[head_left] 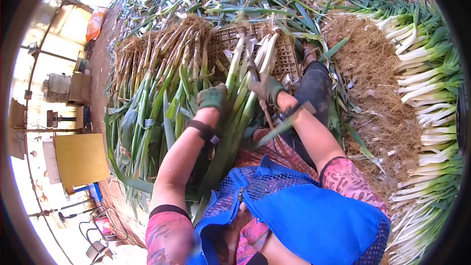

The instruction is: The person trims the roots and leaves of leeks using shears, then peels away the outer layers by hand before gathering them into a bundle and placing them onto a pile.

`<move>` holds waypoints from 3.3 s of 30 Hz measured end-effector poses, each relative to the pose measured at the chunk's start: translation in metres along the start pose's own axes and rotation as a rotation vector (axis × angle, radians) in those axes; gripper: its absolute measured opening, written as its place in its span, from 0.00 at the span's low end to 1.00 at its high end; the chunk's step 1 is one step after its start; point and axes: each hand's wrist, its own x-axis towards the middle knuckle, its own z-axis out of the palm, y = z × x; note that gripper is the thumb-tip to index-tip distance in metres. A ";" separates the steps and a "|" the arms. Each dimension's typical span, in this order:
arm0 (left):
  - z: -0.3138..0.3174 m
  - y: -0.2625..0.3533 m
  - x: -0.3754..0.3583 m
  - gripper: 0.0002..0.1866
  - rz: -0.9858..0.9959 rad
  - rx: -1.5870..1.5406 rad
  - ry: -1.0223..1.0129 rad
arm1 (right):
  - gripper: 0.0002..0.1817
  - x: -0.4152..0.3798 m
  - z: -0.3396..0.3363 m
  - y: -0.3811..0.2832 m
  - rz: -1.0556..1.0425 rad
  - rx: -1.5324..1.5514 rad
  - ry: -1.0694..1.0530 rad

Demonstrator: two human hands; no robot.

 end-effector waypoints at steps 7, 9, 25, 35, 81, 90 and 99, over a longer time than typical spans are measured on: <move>0.058 0.009 0.019 0.10 0.046 0.111 0.142 | 0.25 -0.069 0.000 0.010 -0.148 -0.470 0.011; 0.068 0.009 0.022 0.08 0.045 0.090 0.172 | 0.25 -0.123 -0.002 -0.010 0.049 -0.423 -0.195; 0.030 -0.068 0.023 0.26 -0.105 -1.052 -0.185 | 0.25 -0.152 0.024 0.003 -0.100 -0.509 -0.228; 0.047 -0.070 0.036 0.23 -0.154 -0.884 -0.057 | 0.24 -0.160 0.025 -0.006 -0.115 -0.555 -0.166; 0.053 -0.053 0.033 0.28 -0.038 -1.349 -0.166 | 0.31 0.052 -0.032 -0.017 -0.026 -0.334 0.105; 0.062 -0.056 0.038 0.30 -0.027 -1.348 -0.183 | 0.25 0.104 -0.050 -0.012 -0.028 -0.385 0.077; 0.043 -0.039 0.021 0.33 0.086 -0.747 -0.140 | 0.34 0.086 -0.054 0.013 -0.092 -0.508 0.150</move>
